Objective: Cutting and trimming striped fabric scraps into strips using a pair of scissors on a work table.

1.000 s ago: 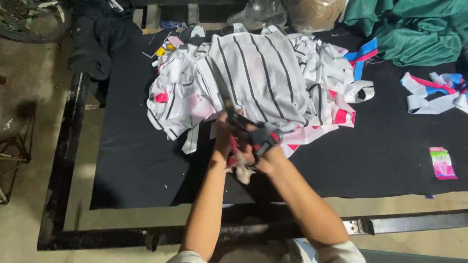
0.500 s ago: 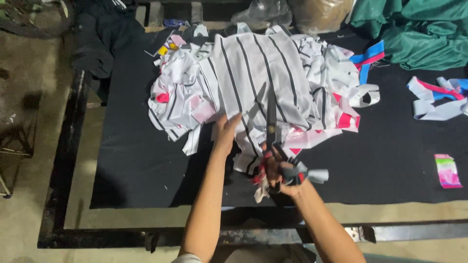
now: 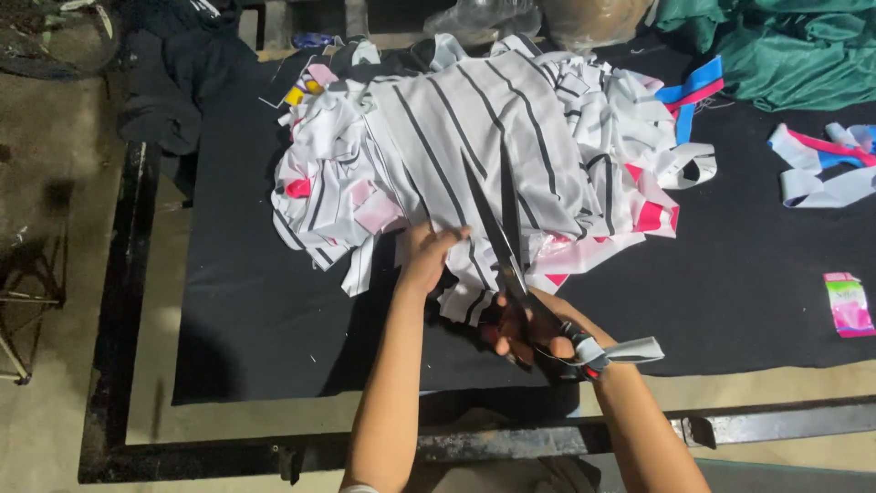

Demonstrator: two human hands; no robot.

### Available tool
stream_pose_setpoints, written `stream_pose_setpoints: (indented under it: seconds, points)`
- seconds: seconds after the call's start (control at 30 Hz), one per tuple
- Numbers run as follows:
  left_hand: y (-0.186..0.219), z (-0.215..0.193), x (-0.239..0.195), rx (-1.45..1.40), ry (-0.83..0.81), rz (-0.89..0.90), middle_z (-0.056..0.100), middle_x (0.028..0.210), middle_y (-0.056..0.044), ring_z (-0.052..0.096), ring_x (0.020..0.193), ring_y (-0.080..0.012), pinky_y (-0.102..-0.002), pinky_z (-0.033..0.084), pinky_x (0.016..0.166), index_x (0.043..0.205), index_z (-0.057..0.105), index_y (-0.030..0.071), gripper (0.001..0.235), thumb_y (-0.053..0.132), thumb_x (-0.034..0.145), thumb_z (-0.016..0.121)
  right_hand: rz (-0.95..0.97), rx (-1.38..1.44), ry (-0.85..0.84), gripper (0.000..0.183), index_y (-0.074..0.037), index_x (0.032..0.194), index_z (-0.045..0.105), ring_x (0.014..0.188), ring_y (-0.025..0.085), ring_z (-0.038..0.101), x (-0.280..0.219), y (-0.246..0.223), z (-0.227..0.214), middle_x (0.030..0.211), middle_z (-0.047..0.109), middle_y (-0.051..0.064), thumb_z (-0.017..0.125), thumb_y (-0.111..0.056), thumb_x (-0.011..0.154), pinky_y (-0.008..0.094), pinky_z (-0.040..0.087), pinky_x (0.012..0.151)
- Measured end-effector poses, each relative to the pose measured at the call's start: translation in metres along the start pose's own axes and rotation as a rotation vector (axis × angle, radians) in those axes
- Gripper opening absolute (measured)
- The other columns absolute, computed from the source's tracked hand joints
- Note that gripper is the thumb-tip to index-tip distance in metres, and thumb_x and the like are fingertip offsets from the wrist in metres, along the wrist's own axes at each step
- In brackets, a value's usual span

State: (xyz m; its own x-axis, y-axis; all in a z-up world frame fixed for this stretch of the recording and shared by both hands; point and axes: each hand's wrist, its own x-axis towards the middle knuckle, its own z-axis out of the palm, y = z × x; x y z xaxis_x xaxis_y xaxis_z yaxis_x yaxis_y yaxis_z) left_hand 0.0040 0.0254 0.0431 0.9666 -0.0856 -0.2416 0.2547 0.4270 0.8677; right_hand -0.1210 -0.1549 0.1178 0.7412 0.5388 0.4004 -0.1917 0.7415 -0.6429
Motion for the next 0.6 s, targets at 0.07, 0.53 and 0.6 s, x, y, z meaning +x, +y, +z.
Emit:
stream_pose_setpoints:
  seconds: [0.07,0.53,0.6]
  points:
    - [-0.011,-0.008,0.004,0.002,-0.054,-0.013,0.074,0.086,-0.008,0.068,0.079,-0.0156,-0.032,0.055,0.074,0.096,0.077,0.006,0.023,0.004,0.074,0.083,0.065,-0.112,0.042,0.085,0.018,0.140,0.036,0.071,0.027,0.068,-0.001,-0.014,0.011,0.094,0.067,0.038,0.080,-0.035,0.091,0.038,0.057,0.060]
    - [0.035,0.002,-0.025,0.372,0.071,-0.093,0.037,0.157,-0.030,0.032,0.147,-0.0450,-0.058,0.028,0.121,0.151,0.040,-0.006,0.084,0.061,0.101,0.052,0.364,-0.347,0.276,0.088,0.012,0.122,0.057,0.066,0.026,0.074,-0.048,-0.032,0.016,0.089,0.075,0.030,0.073,-0.066,0.086,0.041,0.064,0.055]
    - [0.021,-0.004,-0.012,0.586,0.119,0.267,0.022,0.067,0.008,0.027,0.062,-0.0070,-0.032,0.025,0.058,0.071,0.023,0.018,0.049,0.039,0.104,0.052,0.586,-0.295,0.330,0.107,0.002,0.141,0.039,0.063,0.025,0.064,-0.052,-0.035,0.014,0.096,0.072,0.026,0.077,-0.075,0.078,0.036,0.055,0.059]
